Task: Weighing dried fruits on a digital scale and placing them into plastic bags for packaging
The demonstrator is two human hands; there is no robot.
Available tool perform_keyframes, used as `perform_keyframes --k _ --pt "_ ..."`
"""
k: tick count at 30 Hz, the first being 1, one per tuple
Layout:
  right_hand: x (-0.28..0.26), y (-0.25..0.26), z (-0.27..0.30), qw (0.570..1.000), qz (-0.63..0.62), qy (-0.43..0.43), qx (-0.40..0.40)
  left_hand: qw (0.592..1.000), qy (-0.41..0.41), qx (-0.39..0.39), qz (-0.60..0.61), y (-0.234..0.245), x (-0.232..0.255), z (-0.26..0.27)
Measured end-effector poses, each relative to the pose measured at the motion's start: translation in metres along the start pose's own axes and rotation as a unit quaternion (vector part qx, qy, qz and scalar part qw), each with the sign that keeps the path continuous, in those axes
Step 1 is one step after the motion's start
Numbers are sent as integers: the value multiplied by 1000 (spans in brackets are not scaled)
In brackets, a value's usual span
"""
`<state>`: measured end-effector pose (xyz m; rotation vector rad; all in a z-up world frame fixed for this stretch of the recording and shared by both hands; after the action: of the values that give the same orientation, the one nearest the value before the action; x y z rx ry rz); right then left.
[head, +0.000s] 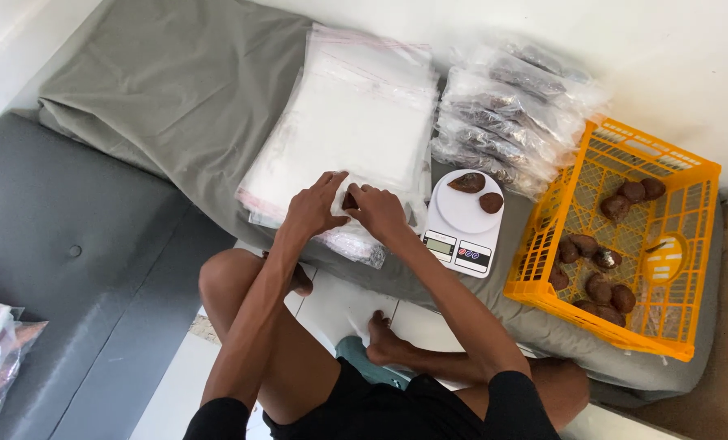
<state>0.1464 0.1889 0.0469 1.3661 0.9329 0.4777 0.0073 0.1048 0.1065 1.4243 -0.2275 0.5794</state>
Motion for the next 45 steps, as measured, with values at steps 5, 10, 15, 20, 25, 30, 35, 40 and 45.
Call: perform_keyframes --k 5,10,15,20,25,30,35,40,45 --pt "-2 -7 1 999 32 8 23 1000 -6 -1 -12 -10 -7 -5" --pt "-5 5 5 998 40 12 46 1000 -5 4 -20 -5 -5 -3" --pt "7 35 18 999 -19 -31 38 1000 11 11 -23 3 0 1" --pt "83 62 51 985 -65 -81 136 999 20 11 -30 9 10 4" --pt "110 142 81 977 90 -163 102 998 24 5 -50 0 3 -2" --pt "171 129 86 963 173 -206 30 998 29 7 -58 -1 5 -1" --pt "185 120 86 971 133 -199 -7 998 32 -1 -54 -2 0 -4" --pt "188 110 86 971 117 -210 11 998 39 -9 -47 1 3 -2" --pt "188 112 89 976 36 -211 35 998 38 -9 -52 2 5 -2"
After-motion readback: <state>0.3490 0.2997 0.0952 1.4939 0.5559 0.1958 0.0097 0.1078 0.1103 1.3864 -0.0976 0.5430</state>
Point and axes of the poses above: each hand's wrist, its own z-axis away from the middle knuckle, its own y-axis out of the back of the hand, x = y × z, the point moved 2 cm from there along -z, towards the middle knuckle, and after that the axes turned 7 degrees about x, right-handed, at the moved point
